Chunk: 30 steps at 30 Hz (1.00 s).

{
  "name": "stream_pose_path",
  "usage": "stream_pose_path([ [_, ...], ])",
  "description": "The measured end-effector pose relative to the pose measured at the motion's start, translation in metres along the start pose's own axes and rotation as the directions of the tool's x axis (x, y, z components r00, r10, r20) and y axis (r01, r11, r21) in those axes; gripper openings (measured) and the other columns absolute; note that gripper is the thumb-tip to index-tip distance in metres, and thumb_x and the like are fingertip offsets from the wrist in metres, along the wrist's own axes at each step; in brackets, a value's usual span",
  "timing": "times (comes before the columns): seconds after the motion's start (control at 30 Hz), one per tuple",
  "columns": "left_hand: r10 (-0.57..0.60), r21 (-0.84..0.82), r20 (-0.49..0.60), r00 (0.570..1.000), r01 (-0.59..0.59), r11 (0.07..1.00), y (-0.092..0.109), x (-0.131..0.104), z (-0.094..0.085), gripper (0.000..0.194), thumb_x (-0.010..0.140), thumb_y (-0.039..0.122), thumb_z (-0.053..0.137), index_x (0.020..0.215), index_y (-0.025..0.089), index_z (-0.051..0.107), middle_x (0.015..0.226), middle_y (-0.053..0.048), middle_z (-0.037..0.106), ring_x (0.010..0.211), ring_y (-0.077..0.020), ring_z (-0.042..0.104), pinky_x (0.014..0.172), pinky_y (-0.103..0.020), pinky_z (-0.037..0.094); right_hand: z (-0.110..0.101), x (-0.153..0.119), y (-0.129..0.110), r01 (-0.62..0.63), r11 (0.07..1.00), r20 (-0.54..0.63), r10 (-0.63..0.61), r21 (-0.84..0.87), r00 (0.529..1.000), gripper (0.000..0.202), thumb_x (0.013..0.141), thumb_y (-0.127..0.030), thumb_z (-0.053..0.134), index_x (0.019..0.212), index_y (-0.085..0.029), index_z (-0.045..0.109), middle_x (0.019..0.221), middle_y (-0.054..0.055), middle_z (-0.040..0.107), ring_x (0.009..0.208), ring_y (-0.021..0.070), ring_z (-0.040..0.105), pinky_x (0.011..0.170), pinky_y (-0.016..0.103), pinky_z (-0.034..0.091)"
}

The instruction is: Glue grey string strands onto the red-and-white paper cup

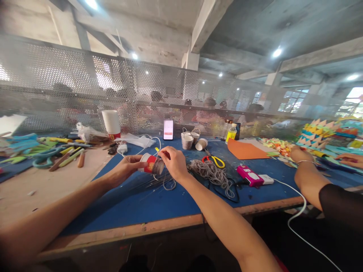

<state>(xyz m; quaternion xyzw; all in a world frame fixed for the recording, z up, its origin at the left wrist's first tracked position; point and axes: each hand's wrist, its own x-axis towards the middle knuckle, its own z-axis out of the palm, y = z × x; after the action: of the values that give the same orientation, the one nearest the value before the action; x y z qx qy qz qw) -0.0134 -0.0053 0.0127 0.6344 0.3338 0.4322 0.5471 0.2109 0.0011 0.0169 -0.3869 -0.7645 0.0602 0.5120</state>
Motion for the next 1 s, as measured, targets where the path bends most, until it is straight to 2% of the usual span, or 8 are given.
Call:
stream_pose_path([
  [0.17, -0.003, 0.015, 0.024, 1.0, 0.003, 1.0, -0.0003, 0.0001, -0.0001, 0.032, 0.078, 0.036, 0.084, 0.105, 0.019, 0.085, 0.096, -0.009, 0.081, 0.082, -0.0236, 0.071, 0.083, -0.034, 0.052, 0.0008, 0.0004, 0.0005, 0.018, 0.999, -0.012, -0.019, -0.029, 1.0, 0.018, 0.101, -0.033, 0.063, 0.088, -0.024, 0.072, 0.087, 0.001, 0.076, 0.077, 0.0167, 0.07, 0.075, 0.027, 0.051],
  [0.47, 0.011, -0.004, 0.048, 0.999, -0.011, 1.0, -0.0023, 0.0001, -0.0005, 0.023, 0.08, 0.034, 0.084, 0.099, 0.021, 0.086, 0.093, -0.007, 0.081, 0.08, -0.0206, 0.069, 0.08, -0.031, 0.05, 0.0012, -0.0002, 0.0016, 0.041, 0.996, -0.014, -0.042, -0.079, 0.999, 0.018, 0.101, -0.032, 0.065, 0.086, -0.025, 0.071, 0.086, 0.0, 0.076, 0.076, 0.0163, 0.069, 0.076, 0.027, 0.05],
  [1.0, 0.002, 0.026, 0.04, 0.999, -0.003, 1.0, 0.0029, -0.0023, 0.003, 0.025, 0.078, 0.033, 0.083, 0.098, 0.018, 0.085, 0.093, -0.007, 0.082, 0.082, -0.0212, 0.069, 0.082, -0.031, 0.051, 0.002, -0.0007, 0.0029, 0.034, 0.993, 0.027, -0.031, -0.112, 0.999, 0.013, 0.098, -0.025, 0.068, 0.086, -0.022, 0.071, 0.086, 0.0, 0.074, 0.077, 0.0149, 0.067, 0.074, 0.024, 0.047],
])
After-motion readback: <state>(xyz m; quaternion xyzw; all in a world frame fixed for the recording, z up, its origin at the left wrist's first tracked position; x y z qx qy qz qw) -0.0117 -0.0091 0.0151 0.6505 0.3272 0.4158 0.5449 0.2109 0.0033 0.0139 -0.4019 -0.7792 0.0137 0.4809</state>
